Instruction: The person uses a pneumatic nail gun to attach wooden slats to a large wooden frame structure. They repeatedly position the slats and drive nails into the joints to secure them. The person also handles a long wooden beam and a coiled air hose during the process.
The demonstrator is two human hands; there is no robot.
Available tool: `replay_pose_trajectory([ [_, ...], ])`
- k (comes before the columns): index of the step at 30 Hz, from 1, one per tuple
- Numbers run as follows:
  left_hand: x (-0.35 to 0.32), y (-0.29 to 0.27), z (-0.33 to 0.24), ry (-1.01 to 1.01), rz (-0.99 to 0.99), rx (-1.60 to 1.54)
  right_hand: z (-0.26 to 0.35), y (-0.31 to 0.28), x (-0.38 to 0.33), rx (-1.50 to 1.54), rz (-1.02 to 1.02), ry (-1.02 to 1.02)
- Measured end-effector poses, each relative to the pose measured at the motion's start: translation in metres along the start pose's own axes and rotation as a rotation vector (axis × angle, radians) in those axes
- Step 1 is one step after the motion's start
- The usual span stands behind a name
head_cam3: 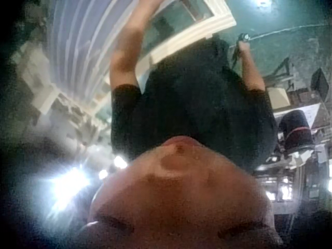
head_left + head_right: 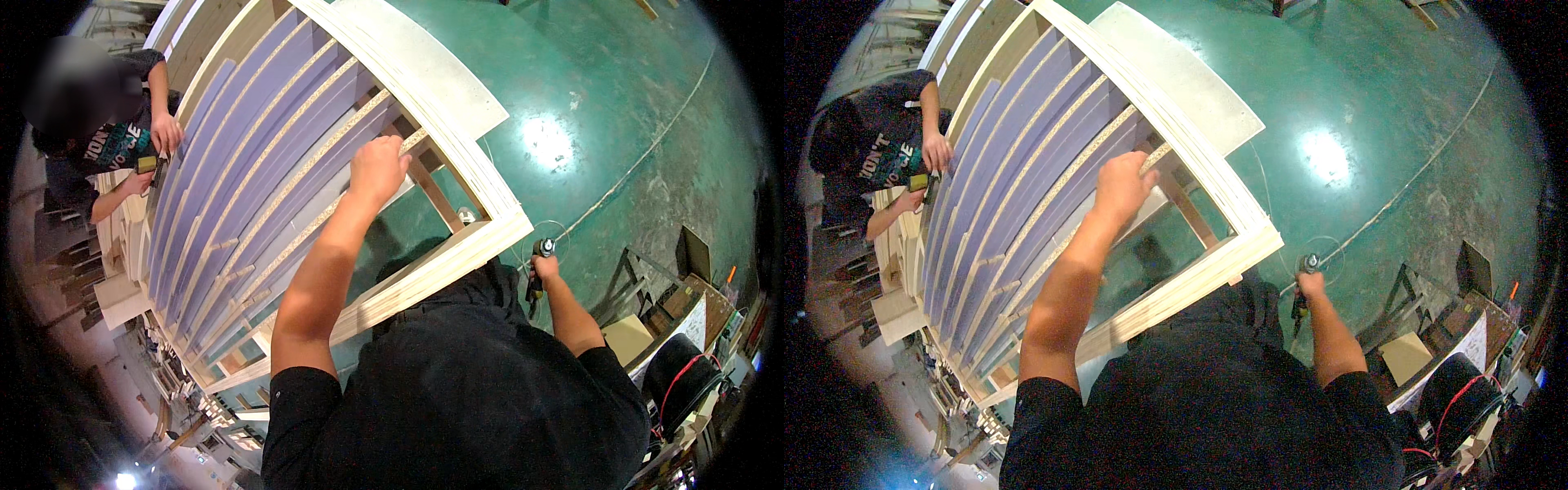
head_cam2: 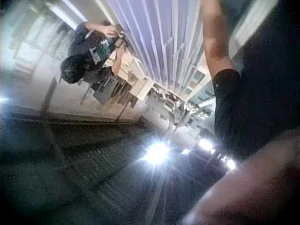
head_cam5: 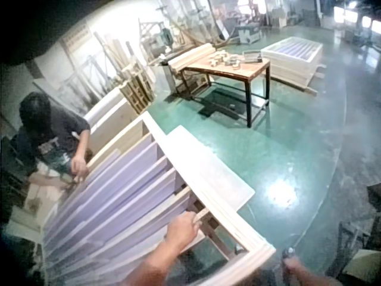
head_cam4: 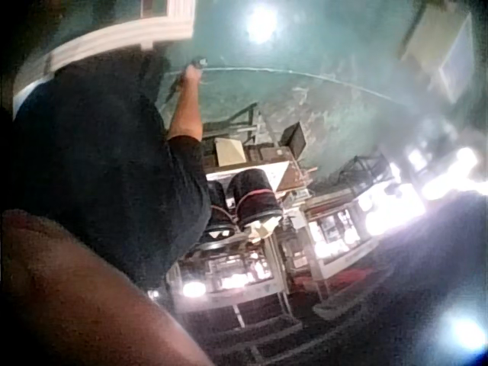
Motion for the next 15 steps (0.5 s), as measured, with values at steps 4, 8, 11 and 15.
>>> replay_pose_trajectory([
  [4,0.008,-0.005,-0.003,-0.014,0.040,0.015,0.012,0.001,-0.010,0.009,0.006,0.006],
  [8,0.006,-0.001,0.004,0.018,0.043,0.026,0.032,-0.006,-0.025,0.010,0.016,-0.039],
  [11,0.006,-0.003,0.005,0.001,0.061,0.007,0.069,-0.025,-0.051,-0.014,0.000,-0.116],
  [15,0.008,-0.003,0.005,0.021,0.083,0.032,0.154,-0.055,-0.150,-0.101,-0.031,-0.391],
])
Point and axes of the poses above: each hand's wrist, its own x-axis towards the middle knuckle, its own y-axis out of the palm, z = x × y, the point moved 1 cm from there along x, towards the middle knuckle, and after that the axes turned 7 degrees about y, right-handed, at the moved point
